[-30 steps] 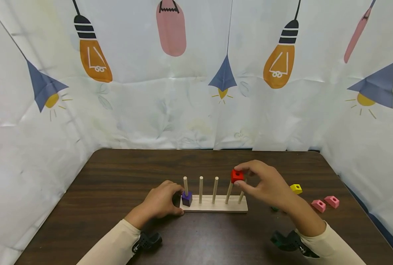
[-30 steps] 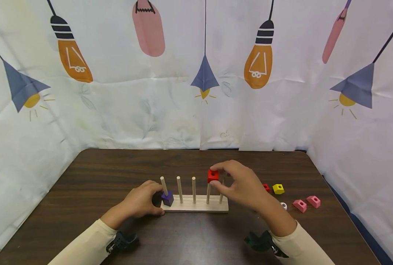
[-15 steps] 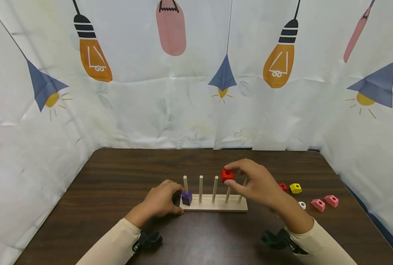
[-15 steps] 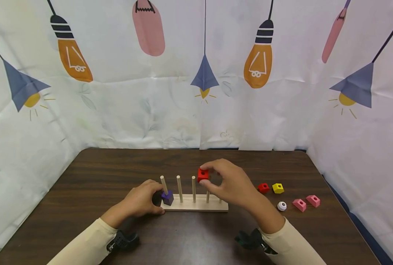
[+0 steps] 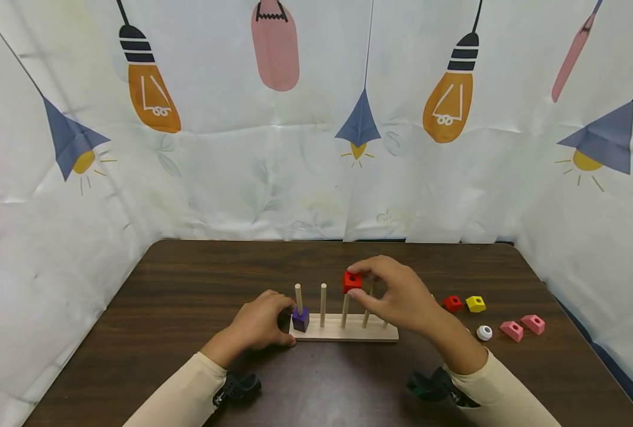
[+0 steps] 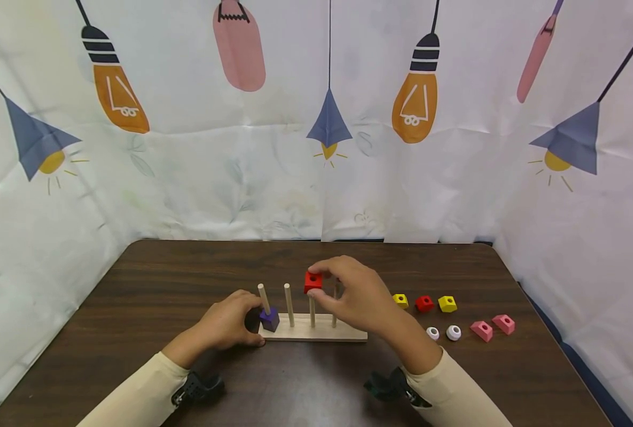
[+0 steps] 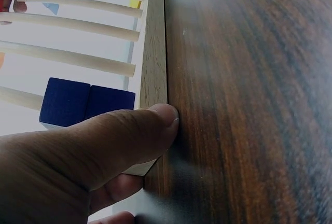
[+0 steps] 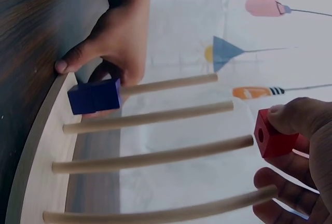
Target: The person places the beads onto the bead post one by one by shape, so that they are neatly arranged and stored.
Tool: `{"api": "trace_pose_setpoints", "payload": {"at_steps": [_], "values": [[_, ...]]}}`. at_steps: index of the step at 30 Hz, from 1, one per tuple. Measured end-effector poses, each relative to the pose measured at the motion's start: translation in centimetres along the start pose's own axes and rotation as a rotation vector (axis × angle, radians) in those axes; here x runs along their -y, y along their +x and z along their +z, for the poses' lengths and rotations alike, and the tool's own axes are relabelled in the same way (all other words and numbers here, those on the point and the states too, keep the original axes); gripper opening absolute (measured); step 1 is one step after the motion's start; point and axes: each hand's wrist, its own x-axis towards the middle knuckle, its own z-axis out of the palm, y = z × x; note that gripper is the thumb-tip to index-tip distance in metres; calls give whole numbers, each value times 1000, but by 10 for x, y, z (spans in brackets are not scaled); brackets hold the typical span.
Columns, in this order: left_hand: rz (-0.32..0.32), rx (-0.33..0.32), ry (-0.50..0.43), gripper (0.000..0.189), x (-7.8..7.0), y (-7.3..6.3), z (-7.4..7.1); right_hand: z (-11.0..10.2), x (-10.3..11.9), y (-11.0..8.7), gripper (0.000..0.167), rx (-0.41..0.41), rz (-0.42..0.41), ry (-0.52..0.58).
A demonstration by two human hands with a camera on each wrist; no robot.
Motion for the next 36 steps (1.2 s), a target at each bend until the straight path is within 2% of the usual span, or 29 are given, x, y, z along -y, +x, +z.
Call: {"api": "trace_pose_setpoints", "payload": {"at_steps": [9, 23, 36], "values": [[-3, 4, 2, 53, 0, 0, 0, 9, 8, 7, 38, -12, 32, -44], [-2, 1, 3, 52, 1, 1, 0, 27, 18, 18, 37, -10, 71, 45], [-2, 12, -6, 52, 2, 1, 0, 41, 31, 31, 36, -4, 114, -33]]}}
